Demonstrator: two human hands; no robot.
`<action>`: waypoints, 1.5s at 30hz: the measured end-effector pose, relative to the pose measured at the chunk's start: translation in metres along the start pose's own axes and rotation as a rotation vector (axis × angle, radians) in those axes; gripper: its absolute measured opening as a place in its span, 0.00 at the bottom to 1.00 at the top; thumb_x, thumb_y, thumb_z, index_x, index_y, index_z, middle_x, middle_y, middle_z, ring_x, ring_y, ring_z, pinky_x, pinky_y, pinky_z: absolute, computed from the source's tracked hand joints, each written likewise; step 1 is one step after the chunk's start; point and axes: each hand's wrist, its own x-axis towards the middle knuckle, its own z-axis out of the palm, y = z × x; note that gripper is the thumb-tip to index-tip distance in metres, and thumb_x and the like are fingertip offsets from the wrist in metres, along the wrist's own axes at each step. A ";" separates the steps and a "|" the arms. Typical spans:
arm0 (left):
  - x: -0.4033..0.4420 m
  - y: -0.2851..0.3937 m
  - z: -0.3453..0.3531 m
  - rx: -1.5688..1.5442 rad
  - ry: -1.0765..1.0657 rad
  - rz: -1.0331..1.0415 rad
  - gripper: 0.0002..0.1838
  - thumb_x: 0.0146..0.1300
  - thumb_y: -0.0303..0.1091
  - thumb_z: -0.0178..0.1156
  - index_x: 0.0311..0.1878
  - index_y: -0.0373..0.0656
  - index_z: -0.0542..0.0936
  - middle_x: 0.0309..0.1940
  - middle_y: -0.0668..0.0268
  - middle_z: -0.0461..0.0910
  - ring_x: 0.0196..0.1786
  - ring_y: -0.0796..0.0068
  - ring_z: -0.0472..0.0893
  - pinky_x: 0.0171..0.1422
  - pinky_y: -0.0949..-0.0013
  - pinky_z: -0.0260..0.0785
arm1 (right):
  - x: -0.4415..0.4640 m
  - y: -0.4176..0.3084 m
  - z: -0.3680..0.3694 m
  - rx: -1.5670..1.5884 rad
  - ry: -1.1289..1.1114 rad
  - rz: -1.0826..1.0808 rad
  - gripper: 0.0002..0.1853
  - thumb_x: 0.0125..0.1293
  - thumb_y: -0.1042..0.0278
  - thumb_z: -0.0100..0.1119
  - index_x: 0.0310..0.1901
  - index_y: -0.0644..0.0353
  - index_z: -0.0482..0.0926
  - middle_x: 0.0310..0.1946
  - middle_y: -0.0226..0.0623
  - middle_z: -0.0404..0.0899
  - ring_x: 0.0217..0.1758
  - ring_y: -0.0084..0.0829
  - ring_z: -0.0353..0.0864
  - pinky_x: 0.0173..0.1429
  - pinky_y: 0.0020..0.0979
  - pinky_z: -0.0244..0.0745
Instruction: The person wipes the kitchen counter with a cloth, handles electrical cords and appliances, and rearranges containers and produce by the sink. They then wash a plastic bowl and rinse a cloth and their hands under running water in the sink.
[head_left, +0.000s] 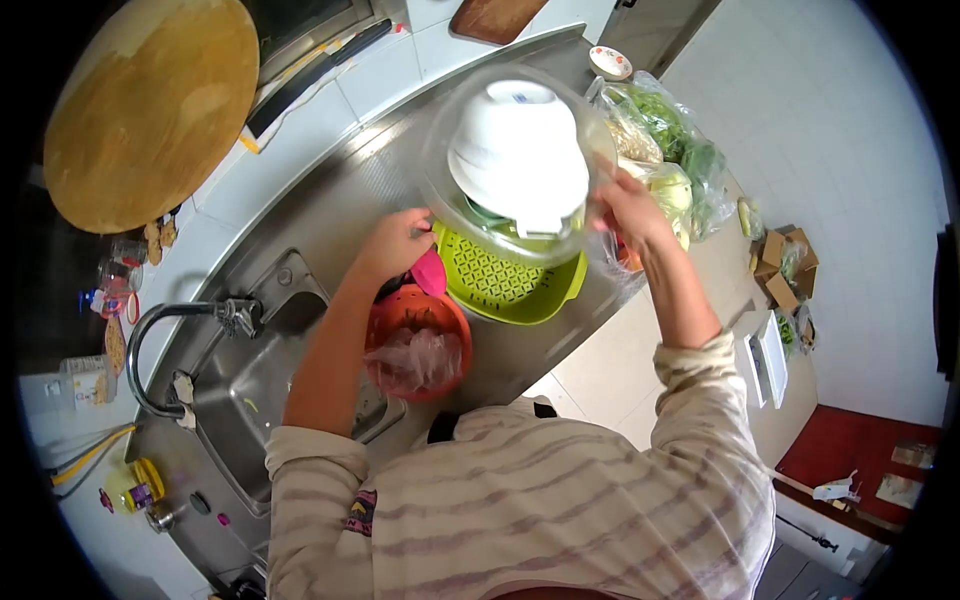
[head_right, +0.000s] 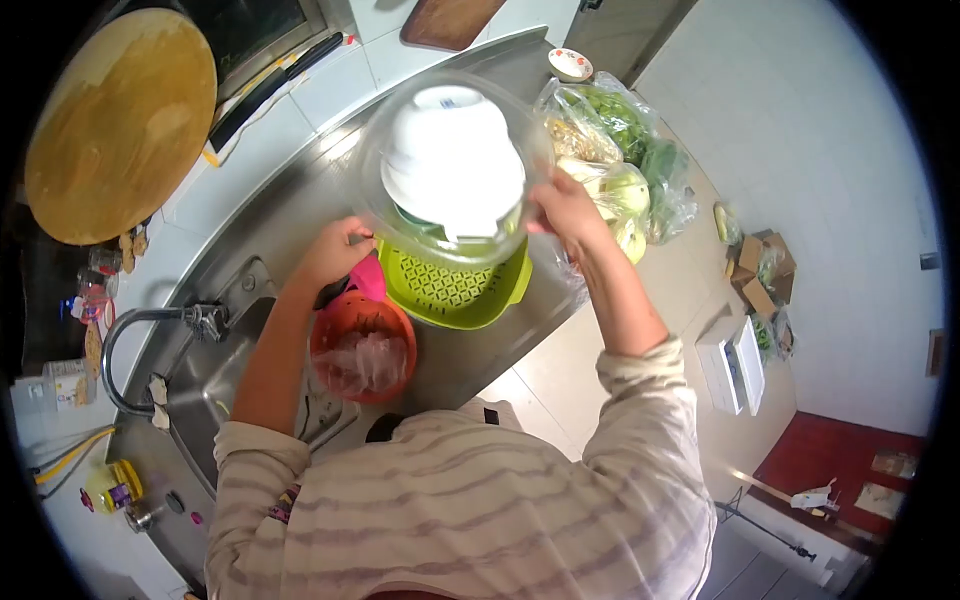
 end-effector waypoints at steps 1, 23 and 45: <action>0.001 -0.010 0.002 -0.029 0.004 0.098 0.26 0.55 0.34 0.62 0.60 0.43 0.73 0.46 0.54 0.80 0.48 0.58 0.80 0.53 0.63 0.70 | -0.007 0.012 -0.006 -0.030 -0.032 0.029 0.30 0.62 0.74 0.49 0.67 0.59 0.61 0.31 0.31 0.73 0.24 0.19 0.72 0.24 0.21 0.75; -0.027 -0.008 -0.002 -0.173 -0.282 0.084 0.43 0.51 0.28 0.60 0.72 0.41 0.54 0.43 0.56 0.82 0.41 0.68 0.81 0.51 0.70 0.70 | -0.041 0.057 -0.016 -0.278 -0.051 0.006 0.24 0.65 0.70 0.49 0.63 0.60 0.66 0.30 0.27 0.74 0.21 0.19 0.71 0.23 0.19 0.67; -0.035 -0.067 -0.034 -0.201 -0.020 0.137 0.32 0.57 0.27 0.57 0.68 0.44 0.64 0.48 0.64 0.79 0.33 0.80 0.72 0.41 0.74 0.69 | -0.070 0.194 0.053 0.905 -0.231 0.394 0.29 0.56 0.77 0.44 0.62 0.63 0.59 0.58 0.51 0.67 0.57 0.49 0.73 0.61 0.48 0.74</action>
